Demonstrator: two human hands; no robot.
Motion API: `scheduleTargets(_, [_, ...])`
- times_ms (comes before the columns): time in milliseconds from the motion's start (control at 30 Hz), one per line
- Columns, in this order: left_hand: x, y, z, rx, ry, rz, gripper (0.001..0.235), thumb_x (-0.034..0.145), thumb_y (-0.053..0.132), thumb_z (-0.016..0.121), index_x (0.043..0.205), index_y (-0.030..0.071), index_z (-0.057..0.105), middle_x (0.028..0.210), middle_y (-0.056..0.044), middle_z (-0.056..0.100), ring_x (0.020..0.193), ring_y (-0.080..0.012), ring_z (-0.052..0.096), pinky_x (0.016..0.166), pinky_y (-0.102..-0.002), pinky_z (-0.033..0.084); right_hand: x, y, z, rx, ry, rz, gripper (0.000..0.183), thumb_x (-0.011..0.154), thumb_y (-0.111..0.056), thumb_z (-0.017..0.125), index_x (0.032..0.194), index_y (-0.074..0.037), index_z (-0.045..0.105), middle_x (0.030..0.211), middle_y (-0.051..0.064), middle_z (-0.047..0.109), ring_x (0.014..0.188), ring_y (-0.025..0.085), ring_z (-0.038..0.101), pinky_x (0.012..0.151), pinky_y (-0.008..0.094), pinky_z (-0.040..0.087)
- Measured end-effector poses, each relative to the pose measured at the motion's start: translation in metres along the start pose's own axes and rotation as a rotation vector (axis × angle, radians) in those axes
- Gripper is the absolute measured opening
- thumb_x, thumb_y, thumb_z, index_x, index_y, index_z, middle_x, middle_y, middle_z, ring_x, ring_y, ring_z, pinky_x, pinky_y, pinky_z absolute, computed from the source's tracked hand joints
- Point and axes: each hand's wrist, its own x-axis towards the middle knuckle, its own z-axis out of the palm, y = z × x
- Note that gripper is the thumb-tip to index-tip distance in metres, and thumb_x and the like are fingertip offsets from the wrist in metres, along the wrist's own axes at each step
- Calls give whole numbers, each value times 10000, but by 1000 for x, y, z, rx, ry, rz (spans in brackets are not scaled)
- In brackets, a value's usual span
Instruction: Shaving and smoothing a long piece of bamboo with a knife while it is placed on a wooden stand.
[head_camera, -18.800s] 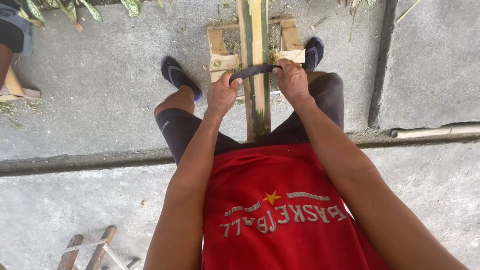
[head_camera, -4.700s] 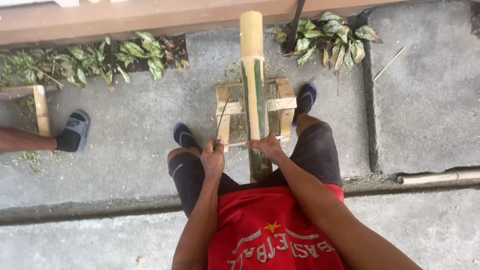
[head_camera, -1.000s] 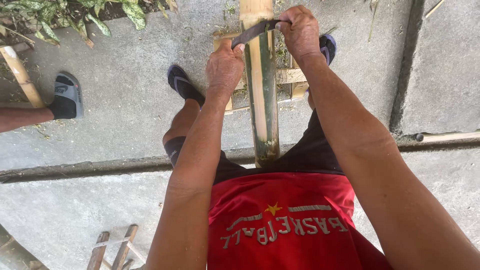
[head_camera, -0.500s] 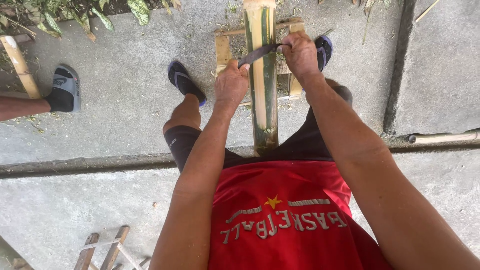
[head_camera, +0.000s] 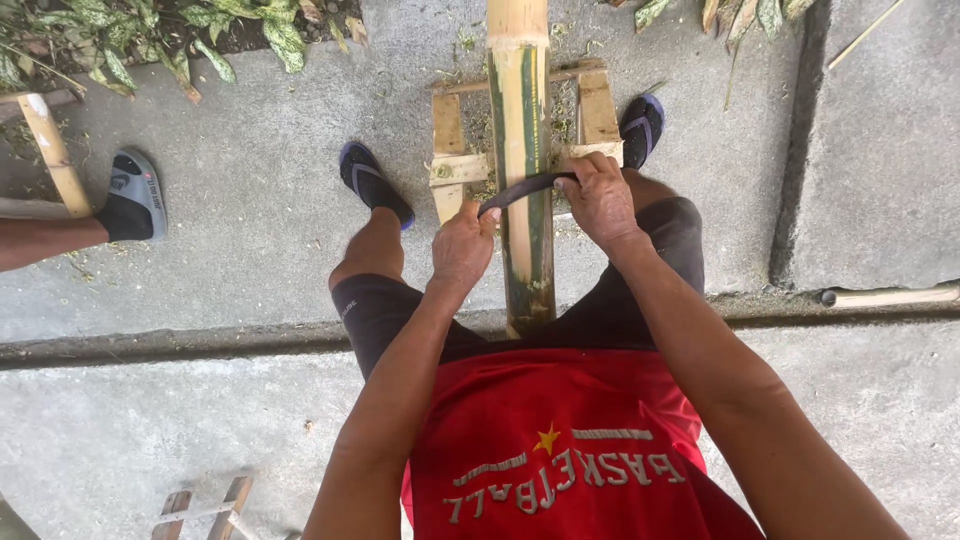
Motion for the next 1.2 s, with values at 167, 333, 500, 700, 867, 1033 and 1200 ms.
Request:
scheduleTargets(167, [65,36,-31,40,-212,-144,330,1083,385,466,1080,80,592,748,-123,678,653,-321,695,619,-510,538,56,16,7,-34,-110,85,361,1103,-246,565,1332,33,564,1191,224,618,1110,369,616,1013,489,500])
scheduleTargets(333, [136,47,-36,72,-107,-54,344,1061,400,502,1023,75,611,750,-123,688,685,-304,706,688,-505,537,129,20,-8,-57,-172,165,335,1108,-235,500,1358,-14,527,1211,212,607,1129,355,596,1005,491,488])
scheduleTargets(500, [167,59,-43,103,61,53,325,1002,411,574,998,91,630,799,-148,711,777,-361,710,701,-533,524,156,28,-8,-58,29,-51,312,1093,-158,523,1370,-15,532,1267,215,619,1165,374,593,1031,496,483])
scheduleTargets(700, [142,50,-37,25,-7,-30,300,1018,397,544,1052,104,597,816,-134,725,802,-335,738,731,-523,544,128,46,33,-176,175,-110,373,1113,-133,551,1463,-14,507,1349,264,595,1262,440,546,1096,495,443])
scheduleTargets(867, [134,48,-47,39,-50,-70,303,1044,385,567,1031,85,600,733,-138,697,717,-352,713,696,-534,527,121,24,9,31,98,-44,363,1083,-136,611,1430,-47,552,1316,203,635,1170,346,616,989,477,540])
scheduleTargets(1033, [152,64,-52,-24,-98,-131,317,1045,392,502,1115,92,579,746,-129,701,694,-342,735,673,-511,562,161,6,-21,328,-145,425,156,1042,-186,611,1168,-164,700,1103,24,674,851,150,626,747,326,611])
scheduleTargets(1200, [139,47,-38,23,66,-56,325,1012,388,589,1042,66,618,827,-201,726,812,-426,712,737,-557,533,144,46,15,483,38,163,103,1016,-114,728,1106,-71,705,1006,54,708,852,124,629,777,292,578])
